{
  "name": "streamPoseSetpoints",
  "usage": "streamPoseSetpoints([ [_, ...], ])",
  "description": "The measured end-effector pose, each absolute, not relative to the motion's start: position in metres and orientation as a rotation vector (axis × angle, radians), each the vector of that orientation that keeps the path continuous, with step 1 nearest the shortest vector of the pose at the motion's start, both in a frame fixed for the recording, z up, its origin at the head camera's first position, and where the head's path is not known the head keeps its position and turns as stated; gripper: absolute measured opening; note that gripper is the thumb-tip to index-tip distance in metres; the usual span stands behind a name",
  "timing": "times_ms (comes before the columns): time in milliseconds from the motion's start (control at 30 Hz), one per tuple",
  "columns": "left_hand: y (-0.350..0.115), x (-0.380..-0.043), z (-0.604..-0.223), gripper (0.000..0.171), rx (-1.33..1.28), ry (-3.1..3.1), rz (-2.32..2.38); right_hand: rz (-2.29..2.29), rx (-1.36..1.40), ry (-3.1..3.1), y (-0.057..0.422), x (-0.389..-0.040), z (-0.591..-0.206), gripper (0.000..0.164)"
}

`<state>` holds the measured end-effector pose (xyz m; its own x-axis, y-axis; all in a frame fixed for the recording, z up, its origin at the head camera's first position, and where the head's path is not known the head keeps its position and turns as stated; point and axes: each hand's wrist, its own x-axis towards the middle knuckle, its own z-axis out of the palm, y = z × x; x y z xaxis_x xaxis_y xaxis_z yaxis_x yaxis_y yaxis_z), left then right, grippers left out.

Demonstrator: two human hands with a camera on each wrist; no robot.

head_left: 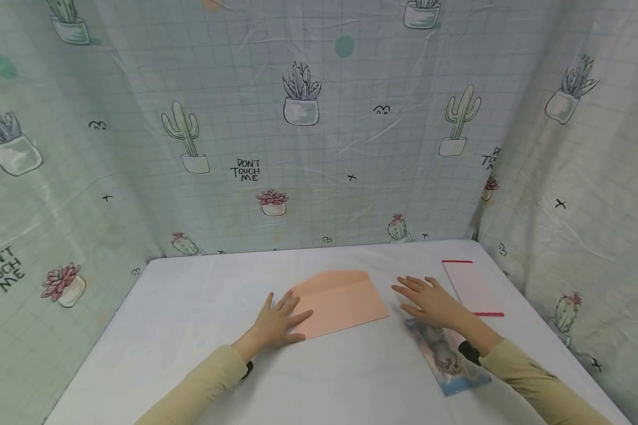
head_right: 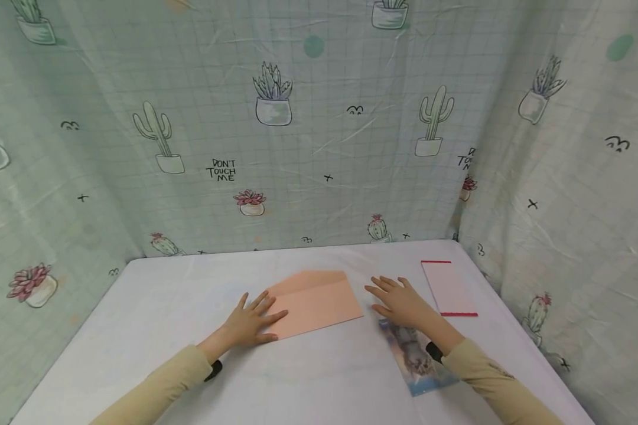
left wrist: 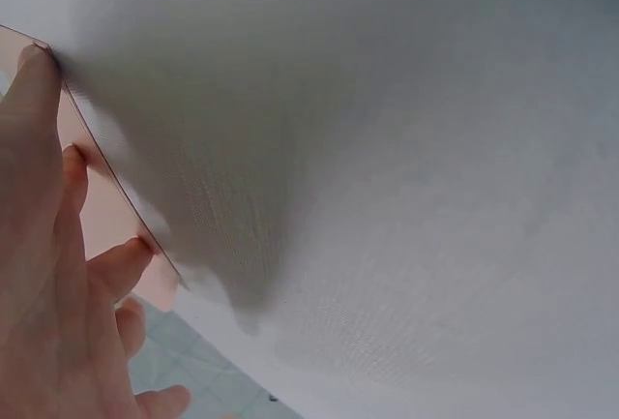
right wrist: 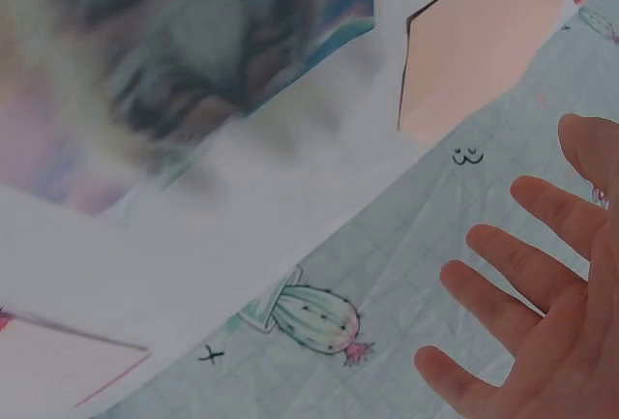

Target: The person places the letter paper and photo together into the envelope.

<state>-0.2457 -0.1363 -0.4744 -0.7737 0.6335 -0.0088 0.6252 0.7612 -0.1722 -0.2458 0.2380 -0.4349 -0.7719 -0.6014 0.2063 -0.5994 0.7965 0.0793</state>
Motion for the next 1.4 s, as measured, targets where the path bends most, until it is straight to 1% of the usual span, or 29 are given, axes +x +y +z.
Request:
streamPoseSetpoints([
  [233, -0.139, -0.245, -0.476, 0.057, -1.026, -2.924, 0.275, -0.031, 0.971, -2.689, 0.253, -0.235, -0.434, 0.049],
  [400, -0.139, -0.246, -0.48, 0.055, -1.065, -2.903, 0.246, -0.05, 0.994, -2.642, 0.263, -0.227, -0.438, 0.05],
  [600, -0.136, -0.243, -0.485, 0.049, -1.141, -2.799, 0.226, -0.082, 0.943, -2.749, 0.276, -0.22, -0.449, 0.053],
  [933, -0.135, -0.236, -0.484, 0.044, -1.163, -2.722, 0.277, -0.029, 0.906, -2.906, 0.285, -0.209, -0.468, 0.058],
  [1400, -0.139, -0.233, -0.482, 0.041, -1.166, -2.771, 0.288, -0.092, 0.987, -2.827, 0.286, -0.213, -0.482, 0.062],
])
